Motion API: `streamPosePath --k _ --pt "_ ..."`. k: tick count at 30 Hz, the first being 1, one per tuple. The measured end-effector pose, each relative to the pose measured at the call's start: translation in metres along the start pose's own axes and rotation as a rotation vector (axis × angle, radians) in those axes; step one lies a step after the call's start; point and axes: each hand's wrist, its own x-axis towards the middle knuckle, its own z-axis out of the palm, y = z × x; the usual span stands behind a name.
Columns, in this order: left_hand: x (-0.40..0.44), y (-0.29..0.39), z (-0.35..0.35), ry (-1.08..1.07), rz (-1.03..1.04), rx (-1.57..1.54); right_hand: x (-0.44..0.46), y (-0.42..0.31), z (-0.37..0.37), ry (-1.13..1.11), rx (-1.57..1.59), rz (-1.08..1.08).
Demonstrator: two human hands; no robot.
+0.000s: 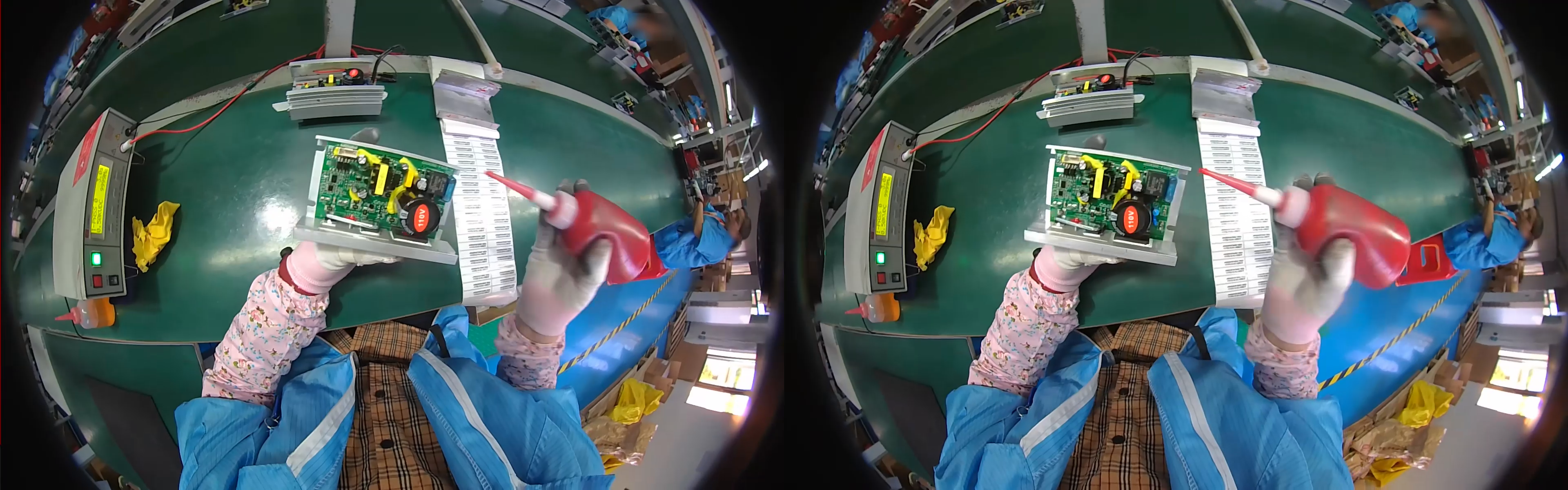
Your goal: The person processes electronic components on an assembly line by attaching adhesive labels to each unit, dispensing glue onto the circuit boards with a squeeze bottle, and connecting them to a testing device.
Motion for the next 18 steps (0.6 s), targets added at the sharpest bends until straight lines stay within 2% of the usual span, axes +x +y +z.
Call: streamPosePath --k 1,5,6,10,15,18 --pt "0.002 -0.002 0.0 -0.007 -0.004 -0.003 0.0 0.002 -0.004 0.003 -0.002 -0.008" --pt "0.004 -0.009 -0.003 0.009 0.016 0.09 -0.001 0.023 -0.015 -0.14 -0.498 -0.342" --pt "0.002 -0.007 -0.003 0.009 0.014 0.092 0.001 0.026 -0.016 -0.138 -0.496 -0.342" --pt "-0.013 0.008 -0.004 0.113 -0.304 0.076 0.005 0.034 -0.018 -0.206 -0.551 -0.35" --pt "-0.007 -0.002 -0.008 -0.059 -0.201 -0.163 0.008 0.036 -0.021 -0.271 -0.555 -0.434" --pt "-0.005 0.001 -0.002 -0.041 -0.219 -0.256 0.005 0.033 -0.019 -0.267 -0.582 -0.452"
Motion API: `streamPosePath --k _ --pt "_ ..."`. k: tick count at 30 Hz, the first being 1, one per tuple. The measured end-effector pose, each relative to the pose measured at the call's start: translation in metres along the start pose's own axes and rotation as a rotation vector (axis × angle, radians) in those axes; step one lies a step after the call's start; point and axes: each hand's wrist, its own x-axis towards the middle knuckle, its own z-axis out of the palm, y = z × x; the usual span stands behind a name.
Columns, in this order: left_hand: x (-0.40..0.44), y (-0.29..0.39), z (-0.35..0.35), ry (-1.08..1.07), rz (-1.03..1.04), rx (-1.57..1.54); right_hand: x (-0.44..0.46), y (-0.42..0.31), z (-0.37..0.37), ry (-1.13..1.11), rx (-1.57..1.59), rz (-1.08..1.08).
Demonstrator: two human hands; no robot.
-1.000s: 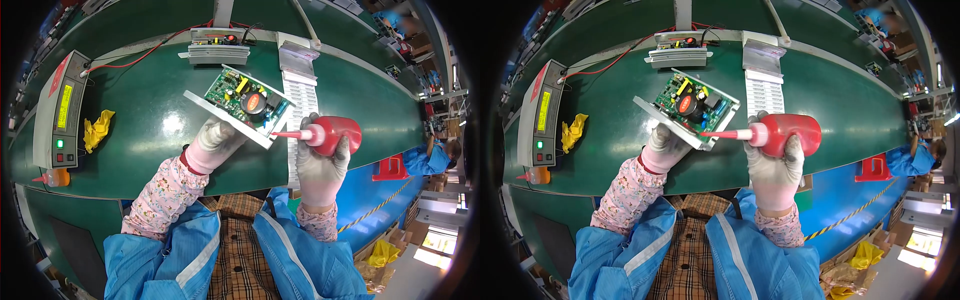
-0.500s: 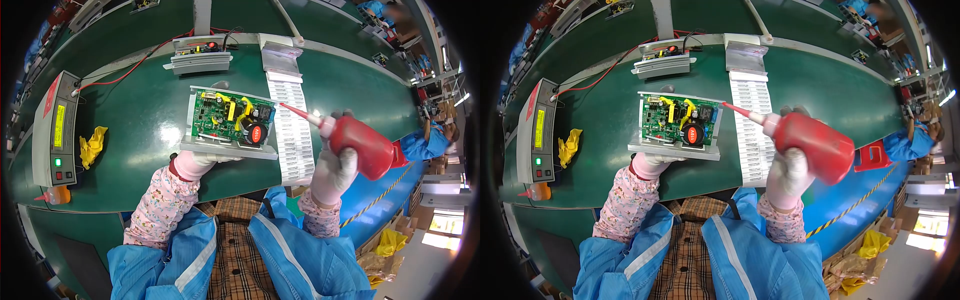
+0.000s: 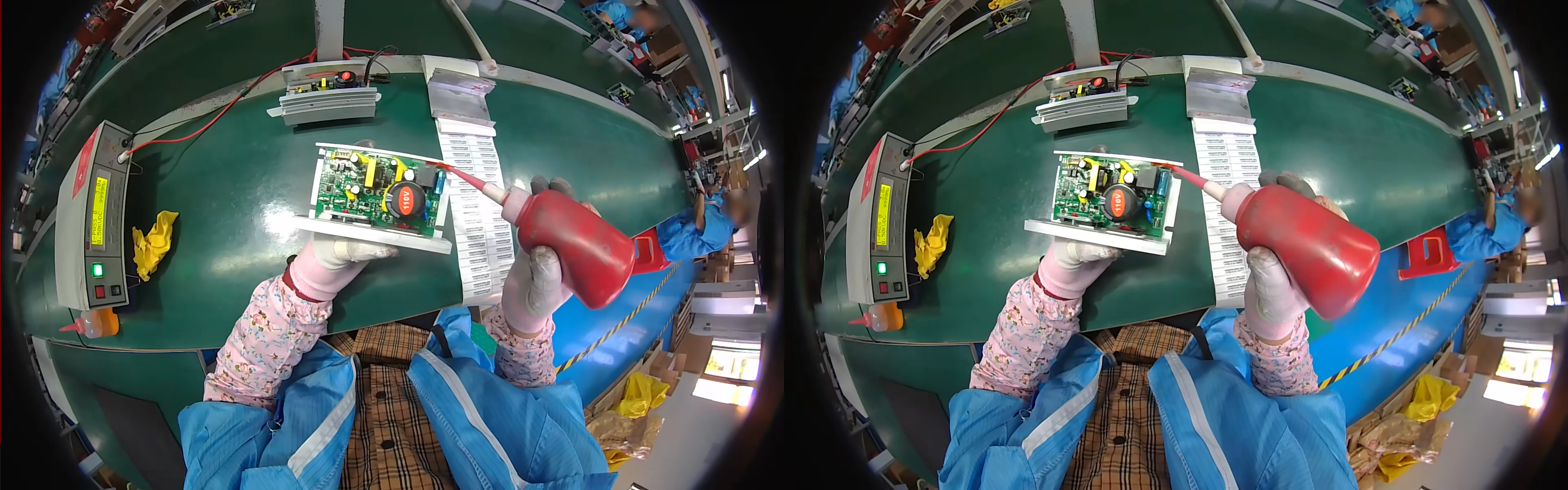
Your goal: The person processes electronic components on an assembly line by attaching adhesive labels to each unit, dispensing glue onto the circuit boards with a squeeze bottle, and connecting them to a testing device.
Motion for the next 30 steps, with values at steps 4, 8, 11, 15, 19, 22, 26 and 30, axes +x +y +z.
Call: streamPosePath --k 4,8,11,15,19,22,26,30 --pt "-0.001 0.001 0.006 0.05 -0.036 -0.095 0.001 -0.009 0.006 -0.019 -0.061 -0.04" --pt "-0.003 0.002 0.01 0.186 -0.074 -0.099 0.002 -0.012 0.015 -0.107 -0.147 -0.108" --pt "0.0 0.008 0.016 0.195 -0.075 -0.143 0.003 -0.009 0.008 -0.019 -0.346 -0.092" --pt "0.0 0.004 -0.005 0.117 -0.054 -0.151 0.02 -0.008 -0.017 0.139 -0.228 0.09" --pt "0.005 0.009 -0.014 0.021 -0.118 -0.268 0.035 -0.01 -0.031 0.222 0.116 0.353" --pt "0.017 0.022 -0.004 -0.059 -0.375 -0.641 0.041 -0.02 -0.032 0.089 0.594 0.565" --pt "0.017 0.021 -0.007 -0.063 -0.405 -0.671 0.038 -0.02 -0.015 -0.053 0.319 0.551" --pt "0.017 0.021 -0.012 -0.081 -0.443 -0.708 0.038 -0.014 -0.015 -0.138 0.182 0.55"
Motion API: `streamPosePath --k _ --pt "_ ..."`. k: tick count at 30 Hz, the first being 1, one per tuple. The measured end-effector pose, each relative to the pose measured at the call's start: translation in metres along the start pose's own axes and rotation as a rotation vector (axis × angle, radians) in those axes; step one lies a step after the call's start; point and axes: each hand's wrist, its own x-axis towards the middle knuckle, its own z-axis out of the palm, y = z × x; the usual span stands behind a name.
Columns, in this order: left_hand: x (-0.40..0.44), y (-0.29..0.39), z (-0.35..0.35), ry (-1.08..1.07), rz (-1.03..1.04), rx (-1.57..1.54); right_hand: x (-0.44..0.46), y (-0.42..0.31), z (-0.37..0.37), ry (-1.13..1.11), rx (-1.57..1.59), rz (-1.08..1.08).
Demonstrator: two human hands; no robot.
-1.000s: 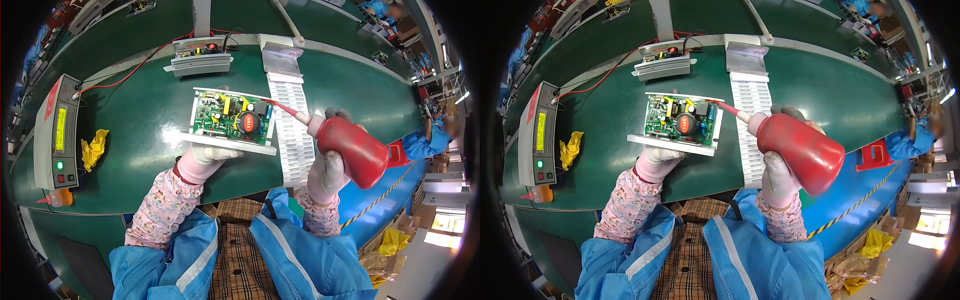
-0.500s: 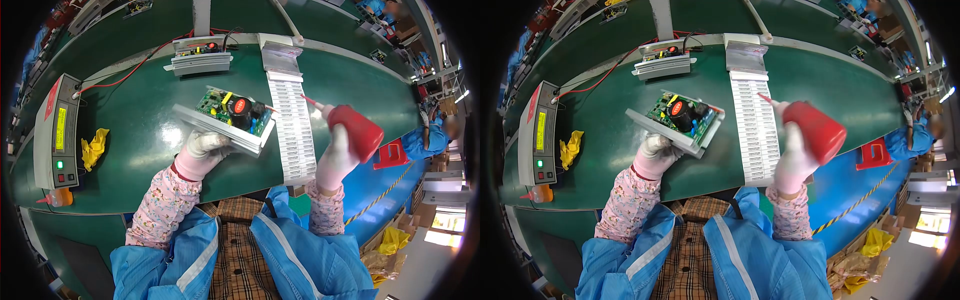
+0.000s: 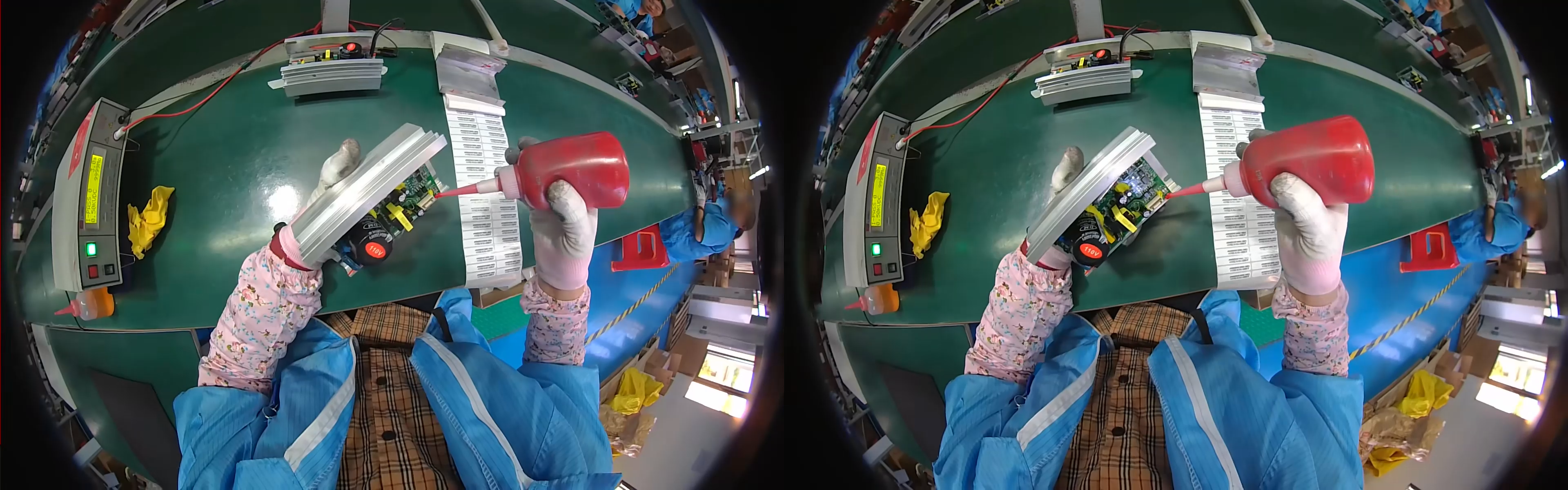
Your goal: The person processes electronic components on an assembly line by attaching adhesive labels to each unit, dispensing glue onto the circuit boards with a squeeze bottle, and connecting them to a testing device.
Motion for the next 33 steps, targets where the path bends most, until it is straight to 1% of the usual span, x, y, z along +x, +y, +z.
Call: streamPosePath --k 7,13,18,22,23,27,29,30,32,33 --pt "0.005 0.003 -0.005 -0.034 -0.092 -0.055 -0.001 -0.003 0.001 -0.066 -0.189 0.006" --pt "0.006 0.004 -0.015 -0.064 -0.162 -0.087 0.005 -0.01 0.0 -0.037 -0.222 -0.033" --pt "-0.008 0.012 -0.051 0.015 -0.147 -0.039 0.005 -0.008 -0.004 0.008 -0.268 -0.029" --pt "-0.019 0.02 -0.078 0.078 -0.138 0.005 0.014 -0.014 -0.001 -0.032 -0.232 0.016" --pt "-0.015 0.018 -0.068 0.078 -0.141 0.006 0.017 -0.014 -0.004 -0.03 -0.231 0.014" --pt "-0.002 0.002 -0.026 0.283 0.044 0.282 0.032 -0.014 -0.045 0.187 -0.291 0.128" --pt "0.009 -0.013 -0.006 0.386 0.141 0.416 0.04 -0.013 -0.082 0.384 -0.047 0.121" --pt "0.007 -0.02 0.005 0.436 0.19 0.483 0.04 -0.021 -0.095 0.384 -0.048 0.117" --pt "0.013 -0.023 0.026 0.534 0.292 0.616 0.039 -0.041 -0.124 0.502 -0.179 0.139" --pt "0.014 -0.023 0.026 0.529 0.293 0.618 0.037 -0.059 -0.146 0.415 -0.408 0.282"
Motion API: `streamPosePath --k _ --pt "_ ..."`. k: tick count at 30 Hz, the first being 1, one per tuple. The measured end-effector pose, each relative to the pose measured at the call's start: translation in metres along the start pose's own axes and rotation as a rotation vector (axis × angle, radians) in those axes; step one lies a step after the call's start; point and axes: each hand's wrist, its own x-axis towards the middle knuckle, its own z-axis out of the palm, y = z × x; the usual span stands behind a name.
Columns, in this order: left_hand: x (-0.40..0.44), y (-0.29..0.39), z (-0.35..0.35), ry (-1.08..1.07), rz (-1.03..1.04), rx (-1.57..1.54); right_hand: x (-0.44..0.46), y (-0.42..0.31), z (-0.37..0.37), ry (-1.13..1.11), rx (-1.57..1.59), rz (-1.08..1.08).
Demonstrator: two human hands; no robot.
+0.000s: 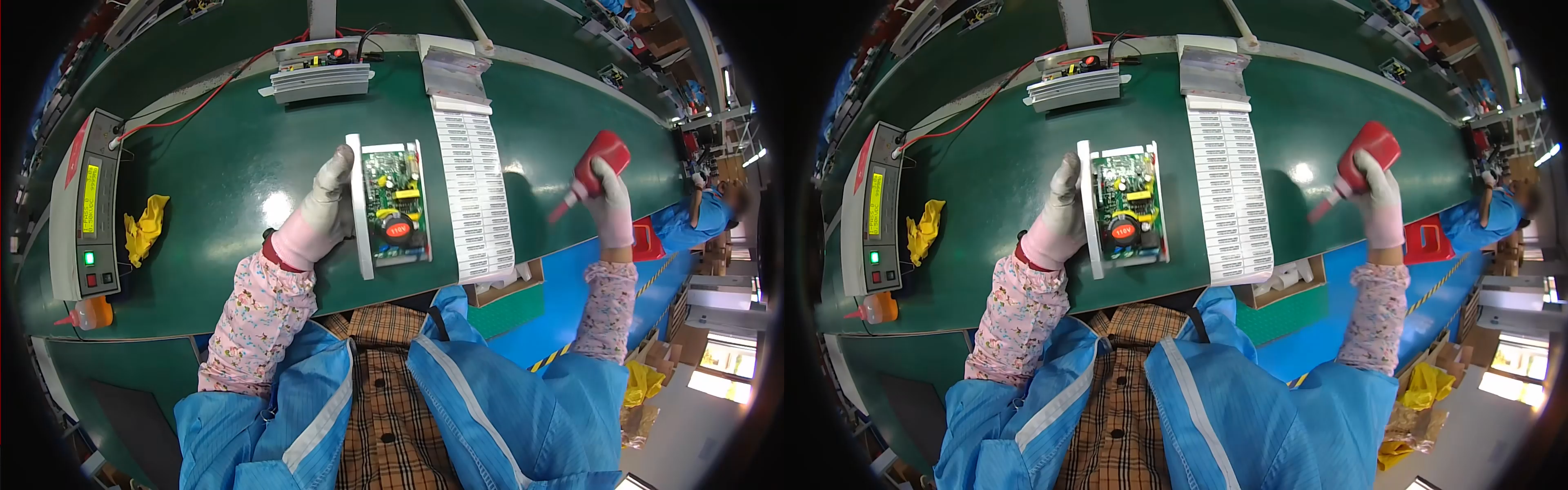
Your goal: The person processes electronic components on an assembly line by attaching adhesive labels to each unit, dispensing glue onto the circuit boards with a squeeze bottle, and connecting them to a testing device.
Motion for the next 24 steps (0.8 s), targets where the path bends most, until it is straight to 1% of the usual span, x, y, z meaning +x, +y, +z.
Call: streamPosePath --k 1,2,4,5,9,10,14,15,16,17,19,20,21,22,24 --pt "0.0 0.001 0.0 0.035 0.01 0.048 0.001 -0.006 -0.023 -0.074 -0.26 0.072" --pt "-0.001 0.001 -0.001 0.075 0.021 0.095 -0.005 -0.01 -0.029 -0.078 -0.26 0.067" --pt "-0.001 0.003 -0.003 0.152 0.046 0.194 -0.016 -0.021 -0.035 0.012 -1.003 0.128" --pt "-0.001 0.002 -0.005 0.153 0.05 0.197 -0.018 -0.019 -0.039 0.011 -1.001 0.124" --pt "-0.002 -0.006 -0.019 0.434 0.383 0.757 -0.01 0.002 -0.051 0.089 -1.627 0.213" --pt "-0.007 0.001 -0.016 0.442 0.387 0.759 -0.008 0.008 -0.05 0.08 -1.625 0.207" --pt "-0.033 0.043 0.005 0.426 -0.149 1.173 -0.003 0.023 -0.047 0.128 -1.806 -0.533" --pt "-0.034 0.048 0.002 0.43 -0.146 1.172 -0.007 0.016 -0.024 0.112 -1.66 -0.532" --pt "-0.031 0.054 -0.002 0.468 -0.027 1.32 -0.015 0.005 0.014 0.097 -1.514 -0.53" --pt "-0.026 0.062 -0.005 0.505 0.098 1.467 -0.023 0.002 0.045 0.069 -1.349 -0.716" --pt "-0.011 0.081 -0.009 0.577 0.373 1.753 -0.027 0.001 0.108 -0.119 -0.891 -0.689" --pt "0.0 0.091 -0.009 0.603 0.532 1.83 -0.023 0.011 0.141 -0.145 -0.771 -0.674" --pt "0.014 0.1 -0.007 0.63 0.694 1.902 -0.023 0.01 0.175 -0.224 -0.681 -0.652" --pt "0.03 0.108 -0.01 0.642 0.709 1.903 -0.019 0.012 0.208 -0.235 -0.608 -0.695" --pt "0.062 0.117 -0.019 0.581 0.917 2.155 0.007 0.024 0.265 -0.256 -0.523 -0.736"
